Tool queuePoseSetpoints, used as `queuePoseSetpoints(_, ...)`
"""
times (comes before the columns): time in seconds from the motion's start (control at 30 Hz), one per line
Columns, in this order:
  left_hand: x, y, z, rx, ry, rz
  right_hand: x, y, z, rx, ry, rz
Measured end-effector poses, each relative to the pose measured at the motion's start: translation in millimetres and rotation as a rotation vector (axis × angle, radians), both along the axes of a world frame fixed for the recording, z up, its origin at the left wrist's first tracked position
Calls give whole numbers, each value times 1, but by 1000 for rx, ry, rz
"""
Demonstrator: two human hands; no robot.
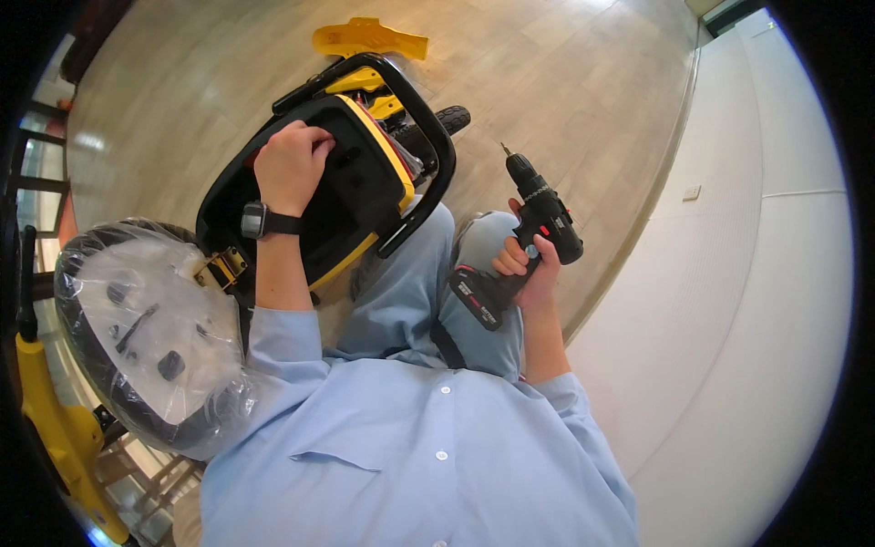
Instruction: Repairing a yellow mobility scooter by using a power drill to tighten or drive screws into the chassis.
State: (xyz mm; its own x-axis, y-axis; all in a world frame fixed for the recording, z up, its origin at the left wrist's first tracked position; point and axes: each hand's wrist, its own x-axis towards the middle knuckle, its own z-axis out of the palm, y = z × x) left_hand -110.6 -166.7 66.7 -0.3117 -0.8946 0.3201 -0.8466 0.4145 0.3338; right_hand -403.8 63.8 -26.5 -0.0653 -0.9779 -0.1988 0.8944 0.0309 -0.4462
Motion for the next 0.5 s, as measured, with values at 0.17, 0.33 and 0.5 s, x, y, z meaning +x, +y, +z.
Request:
queuePoseSetpoints(0.17,-20,0,9,78,-205,106,0,0,0,-12,-23,20)
queuePoseSetpoints(0.33,-19,-2,6,66,-223,77,-2,1,-1,-15,-20,13)
queuePoseSetpoints(0.5,-16,3,3,-70,-266,-9,2,0,0,7,-5,3)
